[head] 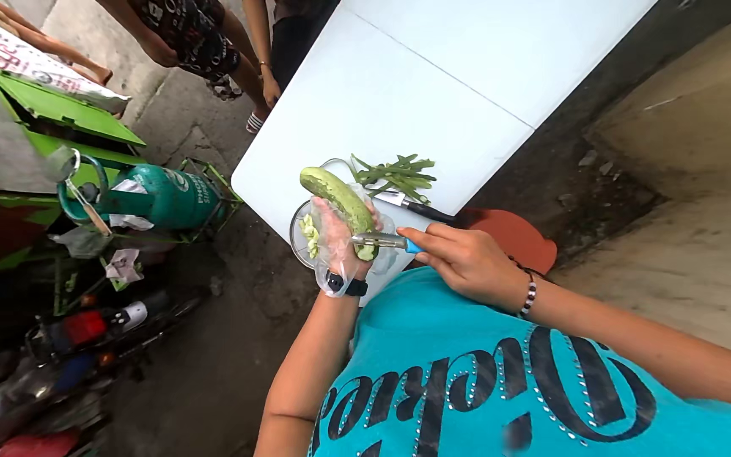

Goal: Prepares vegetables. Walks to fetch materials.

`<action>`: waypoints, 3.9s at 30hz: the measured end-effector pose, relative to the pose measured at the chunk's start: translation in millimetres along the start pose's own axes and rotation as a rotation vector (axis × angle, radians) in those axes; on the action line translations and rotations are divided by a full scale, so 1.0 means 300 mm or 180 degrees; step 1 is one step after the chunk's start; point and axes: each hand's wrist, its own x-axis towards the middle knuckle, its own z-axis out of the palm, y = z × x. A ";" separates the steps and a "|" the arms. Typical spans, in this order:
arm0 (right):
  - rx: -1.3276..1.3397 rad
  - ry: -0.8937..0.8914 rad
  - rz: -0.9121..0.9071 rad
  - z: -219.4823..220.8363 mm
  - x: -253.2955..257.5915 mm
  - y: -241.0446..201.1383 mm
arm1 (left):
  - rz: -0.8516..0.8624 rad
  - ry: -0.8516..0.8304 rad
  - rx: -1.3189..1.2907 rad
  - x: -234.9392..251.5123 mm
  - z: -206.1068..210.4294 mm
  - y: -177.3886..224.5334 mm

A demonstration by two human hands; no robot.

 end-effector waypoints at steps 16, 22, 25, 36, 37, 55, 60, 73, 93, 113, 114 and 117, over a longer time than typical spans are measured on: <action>0.0044 -0.0022 -0.0035 -0.019 0.011 0.002 | 0.0020 -0.0035 0.0106 -0.002 0.022 0.015; -0.0018 0.0097 -0.0102 -0.003 0.033 0.016 | -0.0032 0.0070 0.0045 0.000 0.041 0.018; -0.0046 0.0179 -0.0137 0.008 0.040 0.016 | -0.0017 0.0069 0.0027 -0.004 0.040 0.024; -0.0172 0.0271 -0.0155 0.027 0.074 0.036 | -0.0048 0.0551 0.0159 -0.020 0.065 0.021; -0.0175 0.0274 -0.0160 0.027 0.077 0.039 | -0.0080 0.0586 0.0174 -0.018 0.064 0.020; -0.0276 0.0333 -0.0146 0.044 0.146 0.122 | -0.0679 0.0255 0.0293 -0.011 0.032 0.026; -0.0297 0.0423 -0.0248 0.051 0.169 0.155 | -0.0859 0.0113 0.0201 -0.005 0.025 0.029; -0.0299 0.0408 -0.0216 0.071 0.205 0.218 | -0.1112 -0.0103 -0.0166 0.013 -0.025 0.017; -0.0195 0.0170 -0.0148 0.077 0.190 0.240 | -0.1290 -0.0095 -0.0211 0.029 -0.062 0.034; -0.0096 0.0050 -0.0054 0.077 0.212 0.295 | -0.1598 -0.0321 -0.0038 0.018 -0.122 0.029; -0.0106 0.0048 -0.0042 0.078 0.216 0.298 | -0.1602 -0.0375 -0.0029 0.019 -0.126 0.030; -0.0172 0.0029 -0.0025 0.085 0.232 0.299 | -0.1576 -0.0328 0.0043 0.017 -0.133 0.033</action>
